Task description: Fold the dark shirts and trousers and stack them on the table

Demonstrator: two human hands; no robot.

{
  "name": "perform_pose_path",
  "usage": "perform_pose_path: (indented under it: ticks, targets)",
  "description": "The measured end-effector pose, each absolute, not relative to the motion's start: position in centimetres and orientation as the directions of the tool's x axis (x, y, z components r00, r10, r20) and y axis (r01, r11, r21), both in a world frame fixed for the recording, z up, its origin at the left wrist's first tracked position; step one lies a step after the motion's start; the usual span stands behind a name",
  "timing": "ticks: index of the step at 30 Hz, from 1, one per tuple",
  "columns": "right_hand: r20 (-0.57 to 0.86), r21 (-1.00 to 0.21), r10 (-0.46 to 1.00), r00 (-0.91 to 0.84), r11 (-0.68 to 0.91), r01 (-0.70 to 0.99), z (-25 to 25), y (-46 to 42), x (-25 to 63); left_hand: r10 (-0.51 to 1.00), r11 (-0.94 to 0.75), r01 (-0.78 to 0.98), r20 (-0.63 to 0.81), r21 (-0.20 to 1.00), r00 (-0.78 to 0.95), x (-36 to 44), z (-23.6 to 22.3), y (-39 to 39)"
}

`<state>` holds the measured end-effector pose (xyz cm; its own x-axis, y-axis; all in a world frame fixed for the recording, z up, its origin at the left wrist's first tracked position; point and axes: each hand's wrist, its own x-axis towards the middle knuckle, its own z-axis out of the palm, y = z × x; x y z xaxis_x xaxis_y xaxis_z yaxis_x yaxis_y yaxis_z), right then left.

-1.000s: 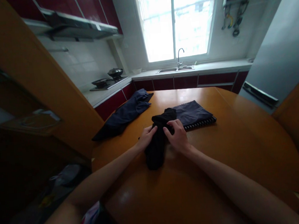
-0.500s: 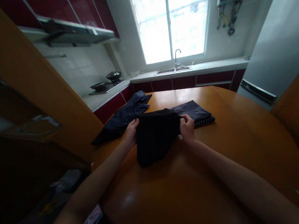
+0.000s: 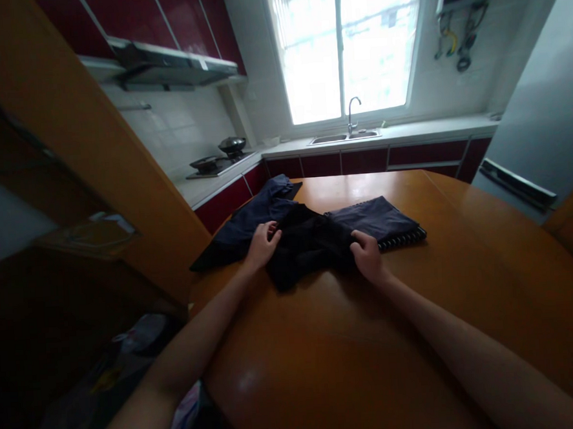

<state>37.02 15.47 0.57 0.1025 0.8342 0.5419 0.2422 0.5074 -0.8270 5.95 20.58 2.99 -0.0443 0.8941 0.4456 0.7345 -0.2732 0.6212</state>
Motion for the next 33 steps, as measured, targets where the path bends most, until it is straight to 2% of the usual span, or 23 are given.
perform_pose_path:
  ticks: [1,3,6,8,10,13,15,16,18,20,23,25,27,30,32,33]
  targets:
    - [0.545,-0.815,0.839,0.010,0.527,0.241,0.7,14.9,36.4,0.906,-0.304,0.791,0.418,0.530,0.068,7.0,2.8,20.0]
    - [0.532,-0.799,0.829,-0.172,0.558,0.221,0.8,13.6,35.2,0.932,-0.303,0.860,0.318,0.411,0.176,8.9,2.4,19.0]
    - [0.517,-0.773,0.776,-0.361,0.604,0.194,1.1,12.0,33.7,0.967,-0.203,0.944,0.203,0.262,0.151,10.9,2.5,18.2]
    - [0.532,-0.752,0.756,-0.382,0.629,0.197,1.3,11.4,33.4,0.981,-0.144,0.971,0.156,0.192,0.115,11.1,2.9,18.1]
    - [0.567,-0.738,0.761,-0.317,0.639,0.214,1.6,11.5,33.6,0.986,-0.122,0.979,0.131,0.161,0.102,10.6,3.5,18.2]
    - [0.626,-0.730,0.774,-0.099,0.626,0.274,1.9,12.3,34.7,0.986,-0.133,0.978,0.123,0.158,0.114,10.1,4.0,18.0]
    - [0.651,-0.722,0.759,0.018,0.612,0.323,1.9,12.7,35.2,0.971,-0.185,0.969,0.182,0.163,0.154,10.7,3.9,17.6]
    - [0.659,-0.712,0.752,0.023,0.614,0.341,1.8,12.8,35.3,0.956,-0.217,0.963,0.236,0.158,0.177,11.3,3.8,17.4]
    - [0.664,-0.669,0.739,-0.113,0.655,0.351,1.5,12.4,34.8,0.922,-0.262,0.957,0.326,0.126,0.210,12.8,3.3,16.9]
    - [0.630,-0.614,0.689,-0.358,0.724,0.313,1.3,11.4,33.7,0.925,-0.254,0.962,0.316,0.104,0.210,14.0,2.9,16.8]
    - [0.535,-0.576,0.569,-0.624,0.786,0.223,1.2,9.9,32.3,0.963,-0.209,0.962,0.208,0.175,0.171,13.8,2.9,17.6]
    - [0.511,-0.574,0.537,-0.672,0.794,0.198,1.4,9.3,32.2,0.965,-0.212,0.941,0.211,0.265,0.158,12.5,3.2,18.5]
    - [0.558,-0.568,0.573,-0.601,0.791,0.226,1.4,9.4,32.6,0.961,-0.229,0.855,0.250,0.465,0.121,10.8,3.7,19.5]
    - [0.654,-0.584,0.672,-0.348,0.741,0.332,1.2,10.4,33.6,0.985,-0.164,0.485,0.165,0.859,0.041,8.6,4.4,20.8]
    - [0.667,-0.609,0.709,-0.227,0.695,0.381,0.9,11.2,34.1,0.995,-0.093,0.299,0.077,0.950,0.067,7.7,4.6,21.5]
    - [0.663,-0.620,0.722,-0.199,0.678,0.395,0.7,11.5,34.2,0.995,-0.081,0.289,0.059,0.954,0.086,7.4,4.7,21.8]
